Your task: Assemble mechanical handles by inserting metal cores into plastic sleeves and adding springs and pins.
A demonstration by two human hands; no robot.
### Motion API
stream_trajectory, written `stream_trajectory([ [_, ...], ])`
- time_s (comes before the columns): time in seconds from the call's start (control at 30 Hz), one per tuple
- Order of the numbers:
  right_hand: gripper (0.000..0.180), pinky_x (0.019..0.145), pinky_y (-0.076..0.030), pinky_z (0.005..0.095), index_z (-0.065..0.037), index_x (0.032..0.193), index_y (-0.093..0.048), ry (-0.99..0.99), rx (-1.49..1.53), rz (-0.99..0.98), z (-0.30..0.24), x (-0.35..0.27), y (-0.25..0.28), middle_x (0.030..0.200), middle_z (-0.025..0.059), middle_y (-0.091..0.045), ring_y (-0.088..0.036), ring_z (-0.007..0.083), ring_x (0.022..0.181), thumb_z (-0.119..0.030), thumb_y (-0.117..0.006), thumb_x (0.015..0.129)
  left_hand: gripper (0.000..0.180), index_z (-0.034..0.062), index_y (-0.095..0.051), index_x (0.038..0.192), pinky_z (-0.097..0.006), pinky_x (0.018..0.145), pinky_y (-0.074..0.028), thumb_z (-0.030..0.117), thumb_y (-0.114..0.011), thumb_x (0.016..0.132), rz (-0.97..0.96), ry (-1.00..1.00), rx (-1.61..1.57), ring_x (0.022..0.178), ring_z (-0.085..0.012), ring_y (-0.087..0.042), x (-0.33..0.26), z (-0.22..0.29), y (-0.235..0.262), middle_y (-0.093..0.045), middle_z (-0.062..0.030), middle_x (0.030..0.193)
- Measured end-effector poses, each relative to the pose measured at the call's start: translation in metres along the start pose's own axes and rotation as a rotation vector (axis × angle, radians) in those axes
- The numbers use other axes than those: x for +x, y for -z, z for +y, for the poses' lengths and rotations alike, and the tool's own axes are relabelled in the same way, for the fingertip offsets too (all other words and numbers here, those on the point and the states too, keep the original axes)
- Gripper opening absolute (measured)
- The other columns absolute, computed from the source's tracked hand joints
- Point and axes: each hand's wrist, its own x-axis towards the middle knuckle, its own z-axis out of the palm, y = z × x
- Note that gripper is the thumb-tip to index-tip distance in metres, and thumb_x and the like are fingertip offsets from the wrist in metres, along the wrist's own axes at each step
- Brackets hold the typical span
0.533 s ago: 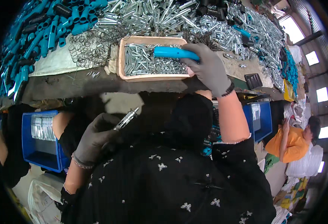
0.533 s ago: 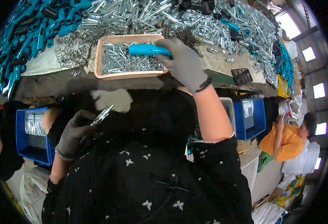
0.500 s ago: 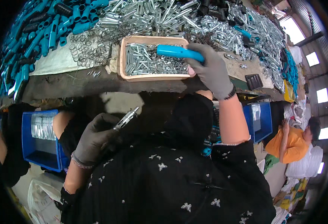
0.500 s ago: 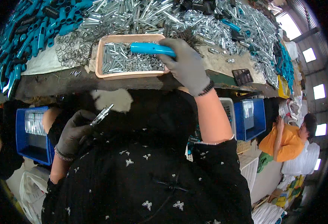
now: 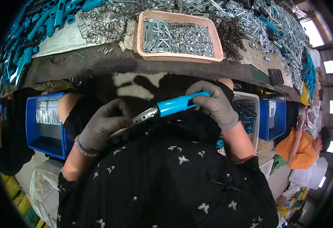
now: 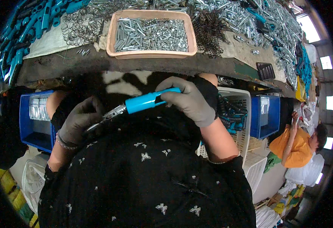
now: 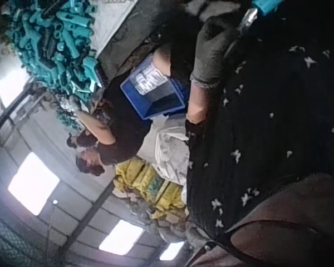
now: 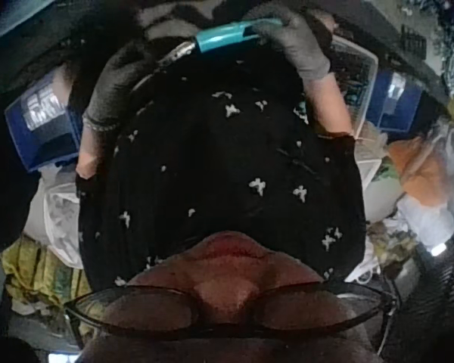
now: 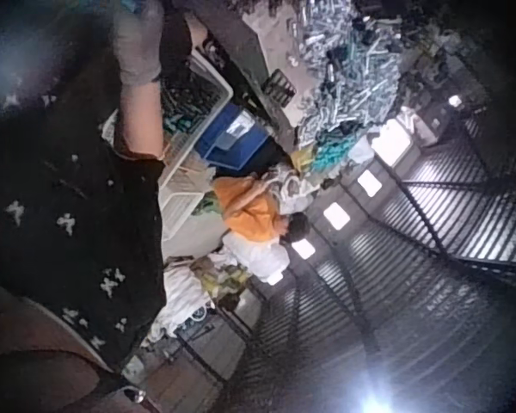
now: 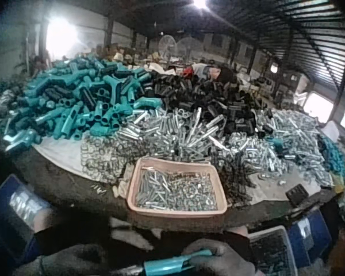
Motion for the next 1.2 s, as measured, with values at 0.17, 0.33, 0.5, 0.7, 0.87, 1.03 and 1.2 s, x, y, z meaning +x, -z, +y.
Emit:
stream_trajectory([
  [0.17, 0.021, 0.073, -0.047, 0.0228, -0.003, 0.110, -0.068, -0.017, -0.014, -0.120, 0.003, 0.012, 0.001, 0.093, 0.0004, -0.065, -0.059, 0.0064, 0.082, -0.013, -0.068, 0.091, 0.015, 0.0055, -0.057, 0.095, -0.023, 0.056, -0.045, 0.012, -0.069, 0.087, -0.024, -0.045, 0.105, 0.061, -0.0097, -0.059, 0.005, -0.005, 0.004, -0.063, -0.0025, 0.078],
  [0.33, 0.023, 0.081, -0.049, 0.0262, -0.004, 0.112, -0.068, 0.086, -0.118, -0.203, 0.011, 0.019, -0.011, 0.098, 0.0017, -0.066, -0.060, 0.0092, 0.091, -0.012, -0.070, 0.091, 0.015, 0.0060, -0.058, 0.093, -0.022, 0.062, -0.044, 0.016, -0.069, 0.090, -0.059, -0.016, 0.216, 0.068, -0.0071, -0.056, 0.009, -0.001, -0.001, -0.062, -0.0009, 0.080],
  [0.5, 0.026, 0.084, -0.049, 0.0299, -0.005, 0.108, -0.066, 0.168, -0.085, -0.159, 0.029, 0.017, -0.040, 0.098, 0.0034, -0.065, -0.059, 0.0117, 0.093, -0.012, -0.077, 0.085, 0.020, -0.0005, -0.062, 0.112, -0.029, 0.082, -0.050, 0.010, -0.059, 0.096, 0.003, -0.189, 0.639, 0.101, -0.0129, -0.058, 0.011, 0.000, -0.015, -0.063, -0.0081, 0.107],
  [0.7, 0.022, 0.080, -0.051, 0.0295, -0.005, 0.106, -0.064, 0.043, 0.157, -0.137, 0.052, 0.016, -0.054, 0.097, 0.0024, -0.064, -0.061, 0.0115, 0.090, -0.010, -0.075, 0.088, 0.025, -0.0016, -0.063, 0.115, -0.032, 0.089, -0.051, 0.014, -0.060, 0.096, 0.171, -0.175, 0.643, 0.099, -0.0174, -0.064, 0.019, -0.025, -0.010, -0.069, -0.0117, 0.107],
  [0.87, 0.019, 0.079, -0.049, 0.0275, -0.004, 0.105, -0.062, 0.350, -0.037, -0.103, 0.068, 0.012, -0.061, 0.101, 0.0022, -0.062, -0.060, 0.0094, 0.089, -0.011, -0.071, 0.091, 0.027, -0.0017, -0.062, 0.117, -0.032, 0.090, -0.050, 0.017, -0.059, 0.098, 0.088, -0.103, 0.592, 0.099, -0.0169, -0.063, 0.024, -0.021, -0.014, -0.068, -0.0107, 0.106],
  [1.03, 0.018, 0.079, -0.049, 0.0283, -0.004, 0.105, -0.062, 0.215, -0.028, -0.104, 0.052, 0.020, -0.068, 0.098, 0.0028, -0.061, -0.059, 0.0105, 0.089, -0.012, -0.070, 0.092, 0.041, 0.0001, -0.061, 0.124, -0.031, 0.088, -0.048, 0.034, -0.056, 0.102, -0.003, -0.162, 0.542, 0.097, -0.0170, -0.062, 0.032, -0.021, -0.016, -0.068, -0.0079, 0.104],
  [1.2, 0.019, 0.083, -0.049, 0.0318, -0.002, 0.109, -0.062, 0.137, 0.009, -0.049, 0.030, 0.033, -0.056, 0.101, 0.0046, -0.061, -0.058, 0.0140, 0.095, -0.017, -0.061, 0.098, 0.049, 0.0029, -0.061, 0.121, -0.026, 0.084, -0.047, 0.048, -0.055, 0.102, -0.194, 0.002, 0.236, 0.089, -0.0089, -0.060, 0.033, -0.021, -0.024, -0.067, -0.0026, 0.095],
])
